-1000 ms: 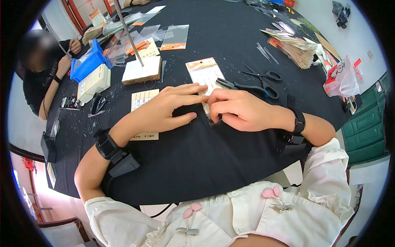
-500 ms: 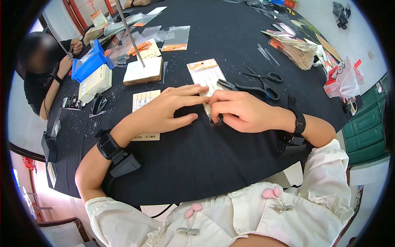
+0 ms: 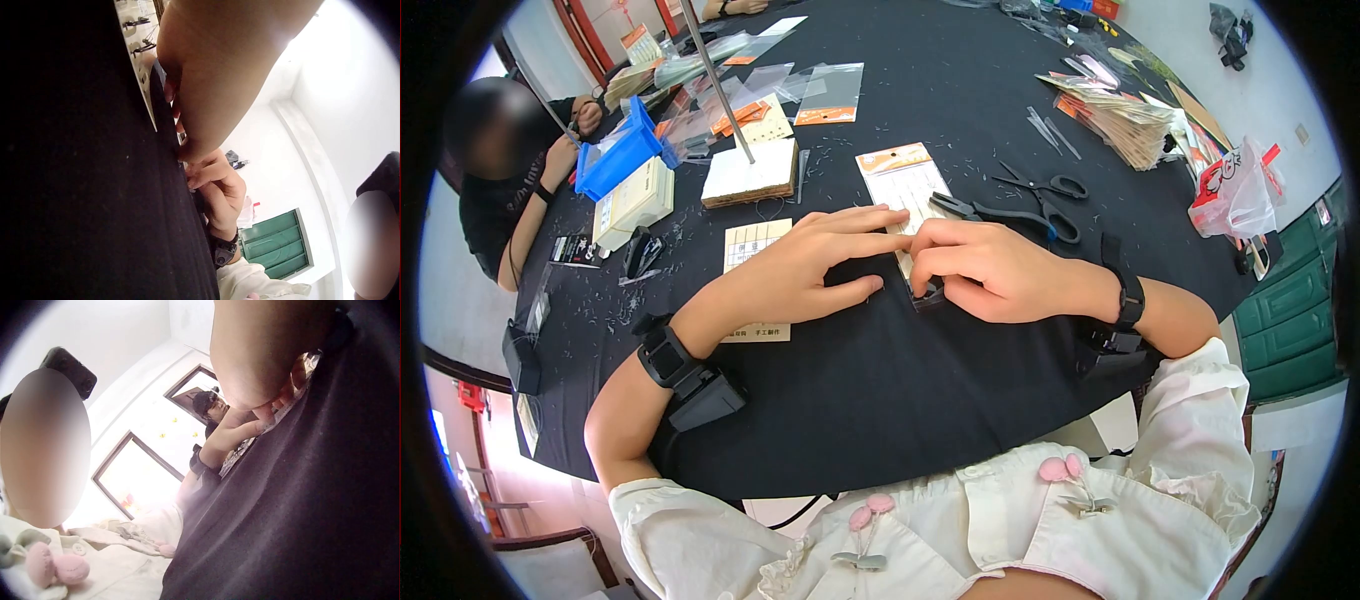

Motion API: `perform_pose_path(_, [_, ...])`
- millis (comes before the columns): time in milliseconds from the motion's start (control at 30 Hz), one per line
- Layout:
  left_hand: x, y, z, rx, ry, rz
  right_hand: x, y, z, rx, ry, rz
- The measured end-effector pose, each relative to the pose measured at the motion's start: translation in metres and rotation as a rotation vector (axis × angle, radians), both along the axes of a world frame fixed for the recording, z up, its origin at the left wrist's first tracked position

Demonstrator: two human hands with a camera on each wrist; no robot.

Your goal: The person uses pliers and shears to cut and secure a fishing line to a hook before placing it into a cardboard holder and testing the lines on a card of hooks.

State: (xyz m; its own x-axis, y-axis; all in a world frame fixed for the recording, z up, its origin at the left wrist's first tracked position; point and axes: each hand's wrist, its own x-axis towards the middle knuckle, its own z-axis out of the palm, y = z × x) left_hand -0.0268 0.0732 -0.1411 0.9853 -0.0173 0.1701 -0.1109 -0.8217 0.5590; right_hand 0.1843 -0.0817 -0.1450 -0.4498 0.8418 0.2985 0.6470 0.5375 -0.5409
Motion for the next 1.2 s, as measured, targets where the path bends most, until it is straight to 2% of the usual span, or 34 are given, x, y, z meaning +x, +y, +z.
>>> perform_pose_path(200, [0.0024, 0.0028, -0.0031, -0.028, -0.032, -0.038, 0.002, -0.0004, 0.0029, -0.058, -0.01, 0.018])
perform_pose_path(1033, [0.0011, 0.0025, -0.003, -0.011, -0.008, -0.015, -0.0006, 0.0001, 0.0002, 0.009, 0.007, 0.002])
perform_pose_path(1200, [0.0007, 0.0019, -0.003, -0.01, -0.011, -0.012, 0.0017, -0.0001, 0.0009, -0.054, 0.003, 0.012])
